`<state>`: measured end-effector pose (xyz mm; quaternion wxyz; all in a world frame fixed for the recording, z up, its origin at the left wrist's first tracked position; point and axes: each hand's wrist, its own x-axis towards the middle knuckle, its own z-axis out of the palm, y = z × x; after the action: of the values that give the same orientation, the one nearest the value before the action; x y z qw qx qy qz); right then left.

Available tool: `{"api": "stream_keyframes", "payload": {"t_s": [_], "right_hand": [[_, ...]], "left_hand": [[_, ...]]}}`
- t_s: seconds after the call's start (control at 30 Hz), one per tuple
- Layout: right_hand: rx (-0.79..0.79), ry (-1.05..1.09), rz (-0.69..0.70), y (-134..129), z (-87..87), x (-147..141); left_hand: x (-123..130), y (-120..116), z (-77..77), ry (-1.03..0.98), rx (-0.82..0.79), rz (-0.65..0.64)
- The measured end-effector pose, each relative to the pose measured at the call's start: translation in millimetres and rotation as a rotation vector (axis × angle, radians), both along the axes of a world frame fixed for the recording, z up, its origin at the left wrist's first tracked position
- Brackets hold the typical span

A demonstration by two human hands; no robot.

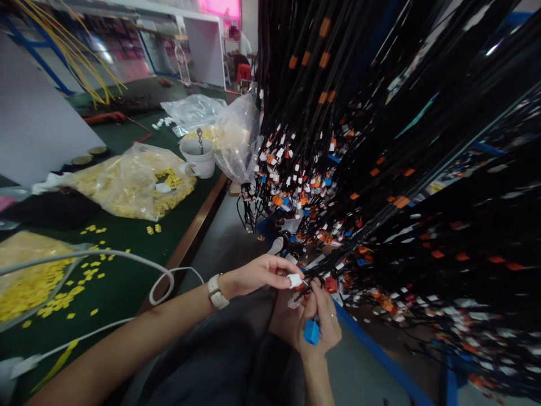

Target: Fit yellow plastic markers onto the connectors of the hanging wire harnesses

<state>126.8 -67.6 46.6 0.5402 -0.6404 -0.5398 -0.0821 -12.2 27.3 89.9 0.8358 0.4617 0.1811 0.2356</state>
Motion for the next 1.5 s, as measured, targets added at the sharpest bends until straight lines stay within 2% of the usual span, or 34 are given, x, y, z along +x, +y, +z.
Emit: {"api": "stream_keyframes", "payload": {"t_s": [0.1,0.23,0.33,0.4,0.53,0.63,0.7,0.77,0.83,0.9,1.0,1.13,1.2,1.33,1.4,1.5], "right_hand": [[0.026,0.121,-0.08,-2,0.9,2],[-0.062,0.467,-0.224,-5,-1.6,22],[-0.182,0.613,-0.174,-9,-6.3,34],[-0.194,0.654,-0.11,-12,-7.5,35],[-0.216,0.684,0.027,-13,-3.7,29],[-0.3,0.62,0.167,-12,-1.3,26],[-0.342,0.562,0.273,-11,-1.7,26],[-0.376,0.481,0.371,-11,-2.9,25],[-0.412,0.394,0.45,-11,-4.1,26],[-0.461,0.304,0.525,-11,-5.2,27],[-0.518,0.181,0.609,-13,-6.3,30],[-0.535,0.12,0.626,-17,-5.1,34],[-0.546,0.125,0.634,-19,-3.1,35],[-0.553,0.15,0.653,-21,0.6,36],[-0.574,0.159,0.668,-21,1.2,36],[-0.641,0.139,0.69,-20,1.2,35]], "left_hand": [[-2,3,1.9,-0.015,-0.027,-0.012],[-12,16,3.8,-0.12,-0.147,0.135],[-18,24,3.9,-0.164,-0.196,0.213],[-18,26,2.5,-0.149,-0.223,0.224],[-10,25,-5.3,0.05,-0.217,0.334],[-3,23,-12.2,0.341,0.01,0.491],[-1,20,-13.4,0.504,0.277,0.591],[-1,14,-9.8,0.6,0.558,0.637],[-1,8,-2.1,0.628,0.767,0.605],[-1,0,7.3,0.617,0.872,0.549],[-1,-12,20.1,0.593,0.911,0.433],[-15,-34,36.2,0.564,0.893,0.281],[-32,-49,46.5,0.591,0.855,0.164],[-82,-80,68.6,0.707,0.831,-0.231],[-111,-95,75.6,0.821,0.793,-0.276],[-156,-110,76.1,0.97,0.706,-0.223]]}}
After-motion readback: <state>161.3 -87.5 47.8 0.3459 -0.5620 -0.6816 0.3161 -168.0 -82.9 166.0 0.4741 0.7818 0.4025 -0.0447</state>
